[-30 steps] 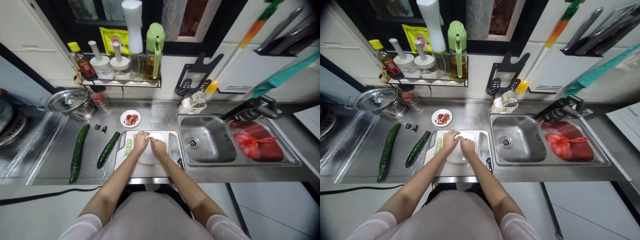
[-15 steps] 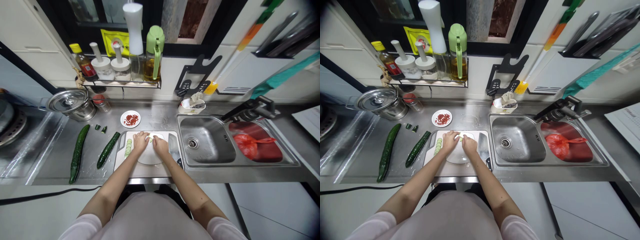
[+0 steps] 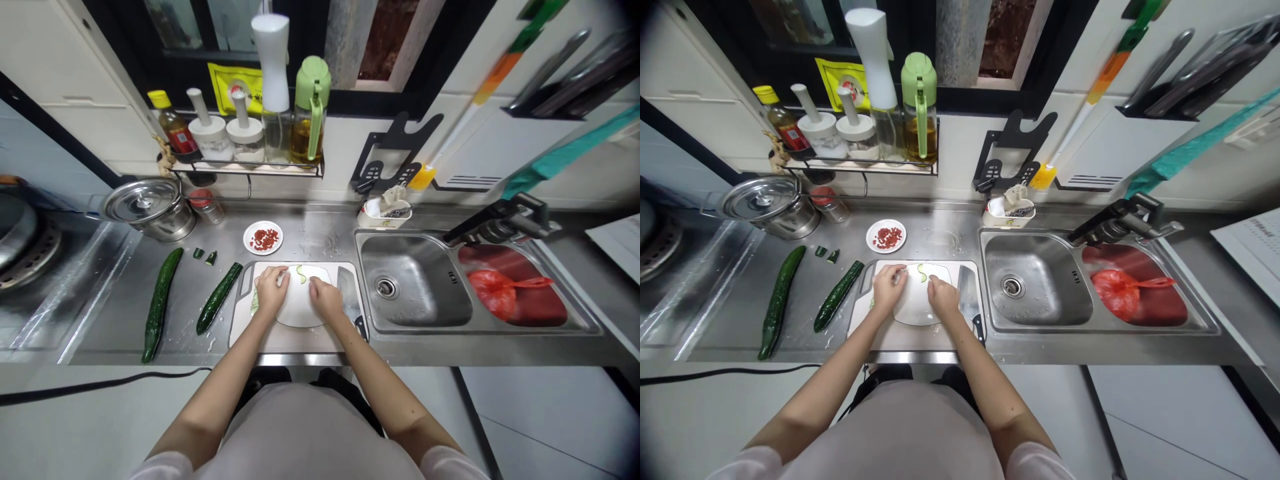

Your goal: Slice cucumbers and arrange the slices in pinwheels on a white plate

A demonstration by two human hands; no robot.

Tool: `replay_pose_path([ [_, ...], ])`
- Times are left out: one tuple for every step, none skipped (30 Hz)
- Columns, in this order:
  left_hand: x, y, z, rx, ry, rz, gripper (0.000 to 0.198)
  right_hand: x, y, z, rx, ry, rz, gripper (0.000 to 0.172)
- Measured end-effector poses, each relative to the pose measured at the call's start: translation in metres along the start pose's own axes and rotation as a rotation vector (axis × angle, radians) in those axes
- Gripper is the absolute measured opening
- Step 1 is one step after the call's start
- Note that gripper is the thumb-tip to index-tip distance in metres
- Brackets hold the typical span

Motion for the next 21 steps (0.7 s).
replay_pose_path([
  [-0.008, -0.006, 0.007, -0.025, 0.017, 0.024, 0.025, -0.002, 0.005, 0.004, 0.017, 0.014, -0.011, 0.041],
  [-0.016, -0.013, 0.014, -0.045, 0.033, 0.043, 0.025, -0.004, 0.01, 0.009, 0.036, 0.033, -0.025, 0.041],
  [-0.023, -0.02, 0.023, -0.056, 0.042, 0.058, 0.025, -0.006, 0.016, 0.014, 0.052, 0.057, -0.043, 0.041],
  [-0.03, -0.029, 0.032, -0.073, 0.054, 0.068, 0.025, -0.009, 0.021, 0.02, 0.065, 0.084, -0.063, 0.042],
  [-0.037, -0.038, 0.042, -0.093, 0.067, 0.072, 0.025, -0.012, 0.026, 0.026, 0.074, 0.112, -0.082, 0.042],
  [-0.044, -0.048, 0.051, -0.122, 0.078, 0.064, 0.025, -0.015, 0.031, 0.033, 0.081, 0.135, -0.102, 0.042],
  [-0.049, -0.058, 0.06, -0.154, 0.077, 0.05, 0.025, -0.018, 0.036, 0.039, 0.089, 0.155, -0.12, 0.043],
  [-0.055, -0.067, 0.067, -0.187, 0.083, 0.027, 0.025, -0.021, 0.039, 0.044, 0.094, 0.172, -0.14, 0.043],
  [-0.06, -0.076, 0.074, -0.215, 0.084, -0.006, 0.025, -0.023, 0.043, 0.05, 0.102, 0.186, -0.158, 0.043],
  [-0.064, -0.082, 0.08, -0.234, 0.081, -0.041, 0.026, -0.026, 0.046, 0.054, 0.109, 0.198, -0.174, 0.043],
  [-0.068, -0.088, 0.084, -0.248, 0.074, -0.076, 0.026, -0.028, 0.048, 0.058, 0.116, 0.21, -0.188, 0.043],
  [-0.071, -0.092, 0.087, -0.26, 0.066, -0.11, 0.027, -0.03, 0.051, 0.061, 0.123, 0.221, -0.199, 0.044],
  [-0.073, -0.095, 0.09, -0.269, 0.057, -0.141, 0.027, -0.031, 0.053, 0.064, 0.131, 0.23, -0.208, 0.044],
  [-0.074, -0.097, 0.092, -0.276, 0.048, -0.17, 0.027, -0.031, 0.054, 0.067, 0.139, 0.238, -0.216, 0.045],
  [-0.075, -0.098, 0.093, -0.283, 0.04, -0.198, 0.027, -0.031, 0.056, 0.069, 0.146, 0.246, -0.224, 0.045],
  [-0.076, -0.098, 0.093, -0.288, 0.034, -0.224, 0.028, -0.031, 0.057, 0.071, 0.153, 0.252, -0.233, 0.045],
  [-0.076, -0.097, 0.094, -0.292, 0.029, -0.248, 0.028, -0.03, 0.058, 0.072, 0.158, 0.258, -0.244, 0.045],
  [-0.075, -0.096, 0.094, -0.295, 0.025, -0.269, 0.029, -0.029, 0.06, 0.074, 0.161, 0.266, -0.257, 0.045],
  [-0.074, -0.095, 0.093, -0.299, 0.019, -0.286, 0.03, -0.028, 0.061, 0.075, 0.161, 0.277, -0.273, 0.045],
  [-0.073, -0.094, 0.093, -0.303, 0.011, -0.299, 0.031, -0.027, 0.062, 0.077, 0.158, 0.29, -0.291, 0.046],
  [-0.072, -0.093, 0.092, -0.308, 0.001, -0.308, 0.032, -0.027, 0.064, 0.078, 0.154, 0.305, -0.31, 0.046],
])
Point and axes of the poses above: each hand's wrist, its own z-axis away from the middle knuckle, its own x-axis out of the palm, y = z × x, the point moved 6 cm from there along -z, towards the middle knuckle, and after that the axes turned 11 degrees about y, right-handed, at the moved point
